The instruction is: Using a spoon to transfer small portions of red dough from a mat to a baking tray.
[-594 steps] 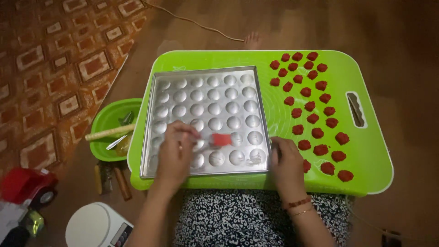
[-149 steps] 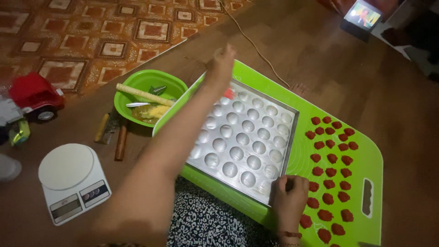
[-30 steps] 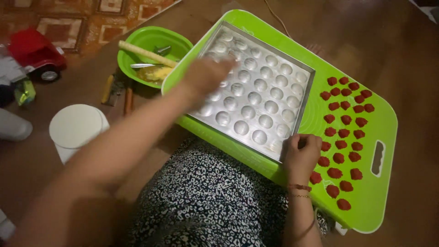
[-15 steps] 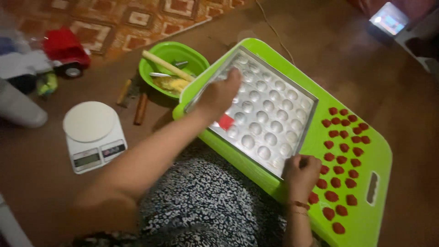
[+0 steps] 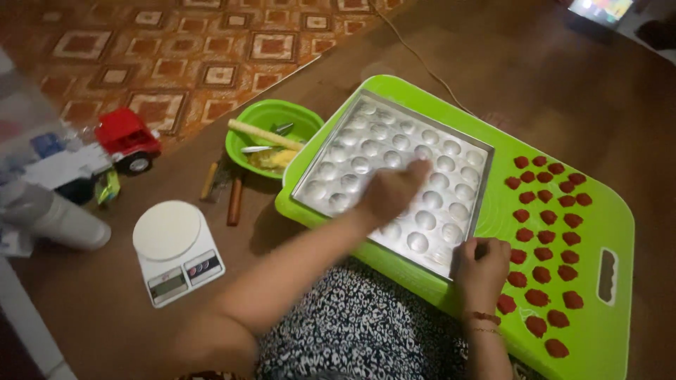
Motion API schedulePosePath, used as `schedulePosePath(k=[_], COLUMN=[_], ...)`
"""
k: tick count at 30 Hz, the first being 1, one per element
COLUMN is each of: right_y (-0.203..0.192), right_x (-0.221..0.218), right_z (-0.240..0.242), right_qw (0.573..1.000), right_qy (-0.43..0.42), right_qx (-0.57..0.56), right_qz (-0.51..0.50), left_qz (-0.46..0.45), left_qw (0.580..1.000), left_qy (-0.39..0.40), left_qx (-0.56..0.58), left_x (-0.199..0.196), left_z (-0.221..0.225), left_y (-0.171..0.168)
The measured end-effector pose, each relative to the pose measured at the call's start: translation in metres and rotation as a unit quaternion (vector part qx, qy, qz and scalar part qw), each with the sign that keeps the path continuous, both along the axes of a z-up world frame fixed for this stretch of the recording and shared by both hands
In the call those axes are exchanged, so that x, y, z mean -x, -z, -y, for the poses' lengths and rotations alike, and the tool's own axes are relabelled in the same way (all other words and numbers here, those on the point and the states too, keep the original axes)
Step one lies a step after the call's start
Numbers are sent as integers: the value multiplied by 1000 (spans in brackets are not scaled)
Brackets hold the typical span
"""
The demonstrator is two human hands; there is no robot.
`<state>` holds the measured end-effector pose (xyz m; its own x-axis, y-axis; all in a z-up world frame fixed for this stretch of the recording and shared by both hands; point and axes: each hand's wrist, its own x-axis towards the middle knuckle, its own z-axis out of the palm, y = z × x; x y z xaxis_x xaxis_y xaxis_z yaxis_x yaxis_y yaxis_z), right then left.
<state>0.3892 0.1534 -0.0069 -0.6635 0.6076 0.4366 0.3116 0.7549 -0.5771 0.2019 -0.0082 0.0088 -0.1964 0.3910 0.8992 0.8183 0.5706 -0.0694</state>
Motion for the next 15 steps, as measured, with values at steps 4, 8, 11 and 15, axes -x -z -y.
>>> schedulePosePath(k=[4,8,11,15], right_y=[-17,-18,-15,-20], right_x=[4,3,4,3], right_z=[11,11,10,13], right_qw=[999,999,999,999], right_qy=[-3,-4,13,8], right_qx=[30,37,33,47], right_qz=[-18,-13,-3,-3], left_qz=[242,413,504,339], left_qw=[966,907,861,938], left_qy=[33,67,65,74], left_qx=[-82,-41,38,5], left_x=[99,164,146,180], left_z=[51,49,44,40], left_y=[-76,-83,-103,-48])
